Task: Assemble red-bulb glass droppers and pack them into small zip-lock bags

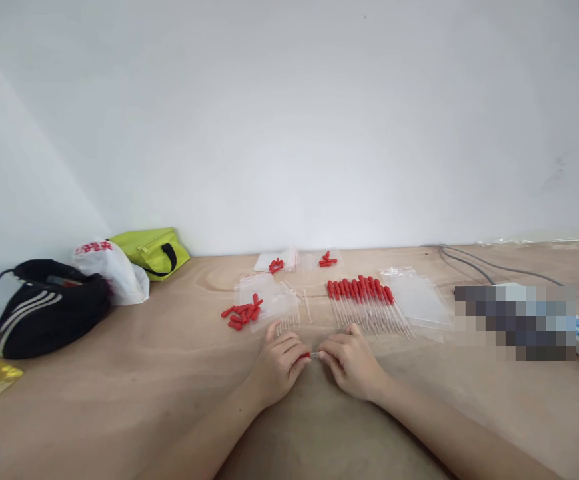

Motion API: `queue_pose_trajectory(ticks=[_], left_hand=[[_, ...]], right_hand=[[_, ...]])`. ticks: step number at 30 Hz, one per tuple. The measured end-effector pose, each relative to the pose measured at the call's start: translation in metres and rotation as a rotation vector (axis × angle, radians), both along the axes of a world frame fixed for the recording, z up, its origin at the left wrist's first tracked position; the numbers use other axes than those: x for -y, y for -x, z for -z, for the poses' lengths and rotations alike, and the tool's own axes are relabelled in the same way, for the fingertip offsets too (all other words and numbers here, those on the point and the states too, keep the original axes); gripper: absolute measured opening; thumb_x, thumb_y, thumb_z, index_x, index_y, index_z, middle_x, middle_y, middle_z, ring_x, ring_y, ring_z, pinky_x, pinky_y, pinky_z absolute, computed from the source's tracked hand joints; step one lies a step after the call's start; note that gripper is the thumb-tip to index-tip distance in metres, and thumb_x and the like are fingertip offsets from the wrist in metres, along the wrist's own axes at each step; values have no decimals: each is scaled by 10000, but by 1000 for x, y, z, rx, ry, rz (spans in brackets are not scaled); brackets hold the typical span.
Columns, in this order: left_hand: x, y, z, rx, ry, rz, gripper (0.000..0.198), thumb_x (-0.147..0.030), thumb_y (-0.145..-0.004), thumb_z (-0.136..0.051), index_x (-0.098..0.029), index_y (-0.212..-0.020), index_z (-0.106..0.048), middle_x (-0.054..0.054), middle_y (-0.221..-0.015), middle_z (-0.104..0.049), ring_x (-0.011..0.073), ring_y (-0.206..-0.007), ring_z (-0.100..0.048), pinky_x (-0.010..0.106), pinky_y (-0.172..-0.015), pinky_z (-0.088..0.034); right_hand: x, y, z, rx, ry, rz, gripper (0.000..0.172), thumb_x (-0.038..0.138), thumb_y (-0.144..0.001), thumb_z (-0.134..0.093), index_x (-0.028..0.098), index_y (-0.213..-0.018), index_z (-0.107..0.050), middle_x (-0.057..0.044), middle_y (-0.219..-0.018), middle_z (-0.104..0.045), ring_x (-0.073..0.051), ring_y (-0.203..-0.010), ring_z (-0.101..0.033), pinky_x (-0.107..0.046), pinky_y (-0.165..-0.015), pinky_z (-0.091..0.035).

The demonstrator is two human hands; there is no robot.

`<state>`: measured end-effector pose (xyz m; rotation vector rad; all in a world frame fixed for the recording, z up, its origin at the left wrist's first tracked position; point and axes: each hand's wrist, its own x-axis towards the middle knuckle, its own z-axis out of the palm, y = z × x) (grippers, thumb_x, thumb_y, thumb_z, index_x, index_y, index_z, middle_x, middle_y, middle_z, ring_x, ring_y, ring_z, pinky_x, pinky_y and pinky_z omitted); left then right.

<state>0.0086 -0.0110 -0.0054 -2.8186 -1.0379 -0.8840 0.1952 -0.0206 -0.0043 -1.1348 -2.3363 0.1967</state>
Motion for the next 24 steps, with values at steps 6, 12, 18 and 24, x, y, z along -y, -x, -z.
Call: queue_pose_trajectory(ticks=[6,12,18,24], left_hand=[[-8,7,-4,29,-124,-182,213,-298,-843,-477,-239,-1022,-575,41,-958,-655,209,-942,-542,454,-1000,-165],[-28,26,-3,129,-210,-648,287,-337,-784,-515,-212,-1039,-556,98,-1017,-605,277,-983,-502,459,-922,-258],[-40,50,-8,105,-78,-985,266,-339,-787,-504,-201,-1004,-576,105,-982,-598,291,-958,-499,448,-859,-303],[-45,56,-9,89,25,-1008,220,-315,-815,-459,-219,-913,-630,95,-1060,-582,270,-1001,-499,446,-877,-294]], right_hand=[[-6,-7,-11,134,-116,62,189,197,-817,-467,195,-695,-611,-34,-714,-633,-169,-743,-503,-316,-649,-192],[-49,-29,-13,-73,-38,608,170,251,-801,-456,192,-874,-598,-24,-700,-650,-192,-747,-552,-316,-693,-237],[-78,-38,-5,25,27,819,142,253,-779,-451,172,-791,-567,-56,-693,-641,-205,-720,-563,-331,-700,-245],[-74,-20,-7,80,-41,739,210,312,-801,-430,177,-739,-578,-74,-779,-655,-219,-781,-558,-349,-719,-233]])
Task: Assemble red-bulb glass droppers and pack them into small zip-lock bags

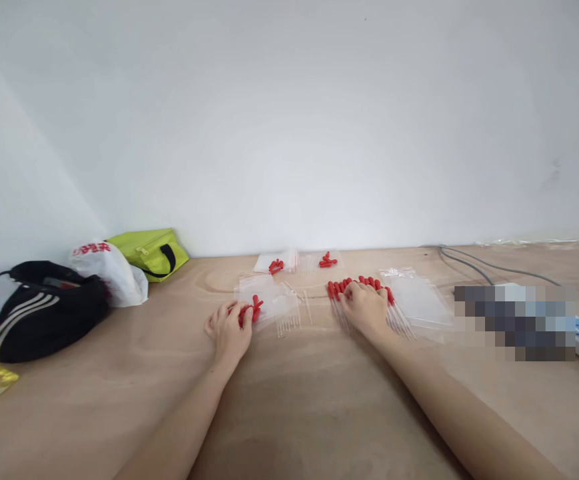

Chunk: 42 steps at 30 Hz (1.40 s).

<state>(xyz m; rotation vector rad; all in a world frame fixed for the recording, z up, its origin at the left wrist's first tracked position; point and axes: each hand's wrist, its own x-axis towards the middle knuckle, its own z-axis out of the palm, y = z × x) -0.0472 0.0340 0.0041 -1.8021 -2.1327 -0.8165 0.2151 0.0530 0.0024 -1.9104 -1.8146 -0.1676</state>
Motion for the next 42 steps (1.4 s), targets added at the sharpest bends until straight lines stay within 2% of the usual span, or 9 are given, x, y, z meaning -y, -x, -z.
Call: queue_pose_trajectory(ticks=[3,6,11,18,24,27,30,34,42], left_hand=[[-12,-1,-10,26,77,-42,240,-364,-801,-470,-218,-911,-625,95,-1038,-608,296,-1011,-497,472,-857,-297],[-32,0,-22,81,216,-61,252,-379,-783,-474,-204,-912,-603,92,-957,-656,305,-970,-536,477,-826,-317],[-51,3,-32,32,308,105,189,-418,-681,-598,-233,-689,-635,41,-851,-683,281,-909,-574,448,-843,-325],[-43,1,-29,-7,230,270,65,-273,-669,-623,-216,-644,-644,39,-823,-655,245,-853,-585,358,-765,-405],[-22,-12,-35,75,2,376,175,-277,-822,-436,-174,-846,-575,47,-893,-625,181,-890,-570,282,-798,-427],[3,-21,-23,145,-69,581,186,-298,-853,-395,-173,-874,-531,39,-833,-618,174,-811,-585,290,-734,-451],[25,-31,-1,145,-31,738,182,-328,-865,-405,-189,-833,-518,13,-725,-607,155,-685,-581,272,-641,-457],[36,-41,17,118,-12,844,186,-321,-881,-408,-197,-925,-540,26,-793,-639,161,-731,-588,276,-646,-461],[36,-46,9,0,-56,903,190,-290,-891,-423,-203,-884,-591,17,-825,-684,172,-738,-605,325,-668,-383]], right_hand=[[2,28,-3,-19,46,-113,204,291,-798,-427,178,-757,-592,-69,-781,-657,-214,-805,-561,-341,-719,-234],[1,56,-6,-41,133,-118,221,272,-779,-443,160,-912,-579,-99,-840,-655,-226,-840,-567,-339,-724,-245],[-6,78,-8,-67,265,-68,261,221,-760,-450,124,-984,-541,-141,-880,-651,-246,-857,-582,-347,-727,-266],[-4,88,-7,-44,274,-67,211,123,-774,-413,81,-917,-562,-195,-853,-643,-258,-821,-588,-348,-703,-277],[17,66,-4,3,179,-145,276,81,-737,-432,91,-980,-562,-189,-973,-585,-274,-903,-517,-356,-726,-289],[33,39,9,-24,-33,-281,351,40,-723,-406,120,-1031,-553,-136,-925,-565,-236,-878,-495,-348,-744,-301],[52,14,22,-101,-171,-503,340,45,-787,-350,140,-1053,-539,-92,-879,-551,-186,-825,-492,-319,-741,-310],[70,0,24,-170,-155,-672,244,140,-865,-356,176,-986,-564,-51,-828,-574,-150,-759,-500,-321,-750,-291],[71,10,18,-146,-135,-716,228,164,-872,-379,190,-956,-590,-40,-832,-601,-141,-766,-520,-333,-764,-260]])
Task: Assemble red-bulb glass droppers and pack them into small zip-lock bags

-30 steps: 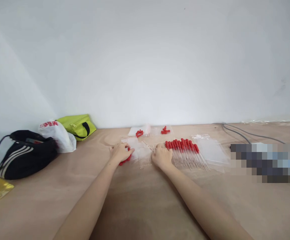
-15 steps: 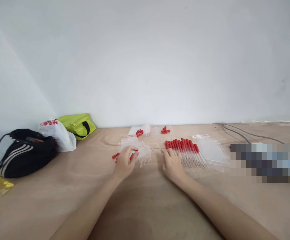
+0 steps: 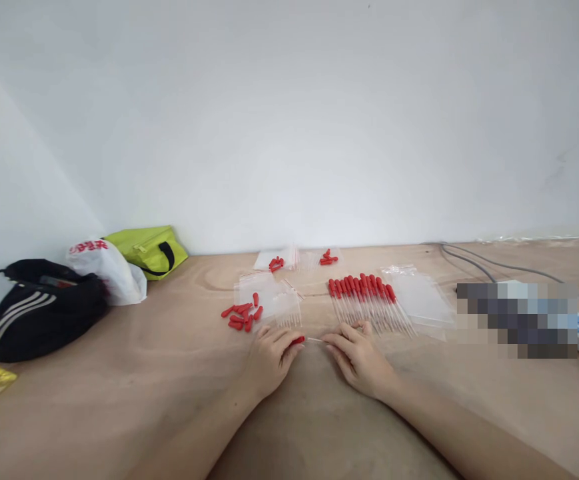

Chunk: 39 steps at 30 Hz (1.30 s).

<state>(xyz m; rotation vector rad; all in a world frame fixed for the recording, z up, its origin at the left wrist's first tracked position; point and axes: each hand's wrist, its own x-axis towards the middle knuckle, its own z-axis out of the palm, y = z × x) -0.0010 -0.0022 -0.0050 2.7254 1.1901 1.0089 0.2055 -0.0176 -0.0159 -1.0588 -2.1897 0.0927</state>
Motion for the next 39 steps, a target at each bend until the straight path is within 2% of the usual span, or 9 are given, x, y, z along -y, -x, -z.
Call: queue_pose_trajectory(ticks=[12,19,23,30,39], left_hand=[[2,-2,-1,0,-48,47,225,-277,-898,-416,-202,-830,-617,-1,-768,-677,145,-694,-558,327,-715,-332],[3,-3,-2,-120,-100,163,257,-256,-903,-394,-196,-795,-620,4,-700,-637,144,-681,-508,332,-720,-322],[3,-3,-3,-145,-98,145,258,-246,-899,-392,-191,-774,-611,5,-689,-624,143,-676,-500,335,-729,-319],[3,-3,-3,-146,-129,127,222,-249,-887,-420,-204,-767,-601,-18,-670,-612,143,-684,-513,379,-837,-270],[4,-4,-3,-162,-123,120,218,-239,-875,-399,-191,-763,-581,0,-685,-608,149,-699,-523,368,-860,-293]], right_hand=[[-2,-2,-1,44,-3,-20,223,152,-862,-405,215,-944,-602,-16,-832,-611,-118,-751,-540,-317,-761,-231],[-9,-7,0,50,43,-78,237,130,-837,-430,243,-871,-635,-2,-802,-603,-119,-729,-533,-336,-763,-193],[-8,-6,0,79,33,-60,228,143,-835,-431,230,-820,-641,-7,-782,-595,-120,-699,-515,-335,-730,-180],[-7,-4,1,163,18,-34,231,161,-836,-423,212,-810,-647,-8,-723,-560,-105,-626,-450,-310,-667,-171],[-4,2,-1,177,-19,-44,257,154,-847,-369,188,-778,-614,2,-683,-509,-105,-599,-408,-286,-638,-171]])
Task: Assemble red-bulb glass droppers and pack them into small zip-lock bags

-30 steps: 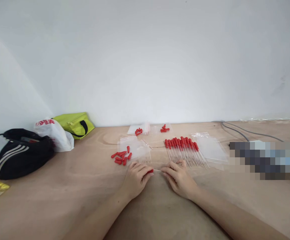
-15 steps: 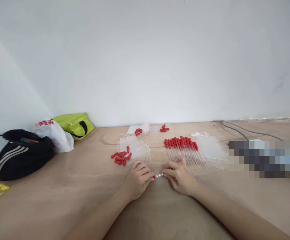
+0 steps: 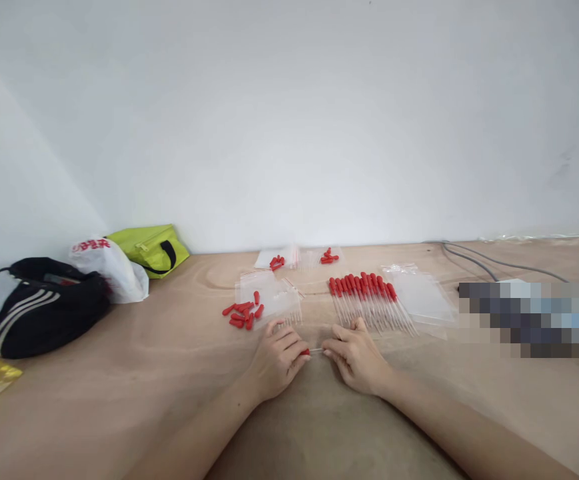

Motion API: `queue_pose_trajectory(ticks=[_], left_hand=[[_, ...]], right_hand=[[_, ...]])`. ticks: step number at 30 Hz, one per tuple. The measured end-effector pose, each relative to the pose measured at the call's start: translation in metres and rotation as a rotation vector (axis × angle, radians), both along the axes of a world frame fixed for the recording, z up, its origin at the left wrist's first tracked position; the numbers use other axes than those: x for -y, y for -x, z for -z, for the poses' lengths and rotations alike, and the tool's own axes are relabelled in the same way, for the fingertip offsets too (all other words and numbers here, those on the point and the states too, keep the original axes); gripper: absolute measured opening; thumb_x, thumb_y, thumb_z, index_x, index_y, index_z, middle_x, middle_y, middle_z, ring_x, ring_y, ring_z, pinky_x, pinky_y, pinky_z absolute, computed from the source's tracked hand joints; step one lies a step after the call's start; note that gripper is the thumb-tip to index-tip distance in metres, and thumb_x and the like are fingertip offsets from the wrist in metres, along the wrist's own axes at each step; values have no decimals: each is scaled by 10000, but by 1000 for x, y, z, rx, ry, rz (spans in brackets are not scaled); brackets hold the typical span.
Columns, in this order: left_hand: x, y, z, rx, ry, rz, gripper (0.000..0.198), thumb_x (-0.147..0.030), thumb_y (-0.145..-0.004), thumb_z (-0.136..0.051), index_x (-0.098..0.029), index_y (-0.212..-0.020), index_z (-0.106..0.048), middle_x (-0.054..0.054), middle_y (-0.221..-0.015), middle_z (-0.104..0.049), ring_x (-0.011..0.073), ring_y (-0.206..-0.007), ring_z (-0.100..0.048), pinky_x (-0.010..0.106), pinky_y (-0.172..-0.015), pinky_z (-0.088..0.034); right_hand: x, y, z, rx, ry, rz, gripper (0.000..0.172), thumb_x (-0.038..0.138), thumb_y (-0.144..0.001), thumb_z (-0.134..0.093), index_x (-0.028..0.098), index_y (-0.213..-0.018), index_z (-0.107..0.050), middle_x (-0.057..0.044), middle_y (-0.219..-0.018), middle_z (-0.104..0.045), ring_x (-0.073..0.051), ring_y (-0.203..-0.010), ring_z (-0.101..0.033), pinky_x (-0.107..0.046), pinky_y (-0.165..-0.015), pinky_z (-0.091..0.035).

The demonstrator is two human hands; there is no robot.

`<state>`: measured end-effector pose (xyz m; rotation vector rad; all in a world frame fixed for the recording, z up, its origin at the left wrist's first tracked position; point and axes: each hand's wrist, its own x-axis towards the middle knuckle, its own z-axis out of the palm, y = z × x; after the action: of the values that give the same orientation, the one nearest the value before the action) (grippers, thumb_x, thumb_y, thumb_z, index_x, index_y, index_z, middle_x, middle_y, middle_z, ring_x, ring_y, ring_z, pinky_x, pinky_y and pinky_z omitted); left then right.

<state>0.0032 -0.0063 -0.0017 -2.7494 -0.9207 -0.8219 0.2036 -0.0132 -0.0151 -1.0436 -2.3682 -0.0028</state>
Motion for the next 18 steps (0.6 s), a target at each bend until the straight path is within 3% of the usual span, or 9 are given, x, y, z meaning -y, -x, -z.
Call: queue_pose_trajectory(ticks=[14,18], left_hand=[[0,-2,-2,-3,12,28,244,-211,-883,-361,-171,-738,-554,5,-661,-593,149,-675,-509,388,-854,-296],[-1,-2,-2,11,-2,4,208,-212,-874,-394,-185,-756,-563,2,-688,-615,156,-706,-524,395,-866,-285]], right_hand=[[-1,13,1,-34,30,-10,250,132,-830,-371,170,-681,-567,-6,-683,-517,-109,-597,-412,-281,-620,-186],[-1,14,-7,10,10,-10,254,143,-843,-375,175,-713,-591,-15,-692,-539,-116,-630,-432,-290,-620,-191]])
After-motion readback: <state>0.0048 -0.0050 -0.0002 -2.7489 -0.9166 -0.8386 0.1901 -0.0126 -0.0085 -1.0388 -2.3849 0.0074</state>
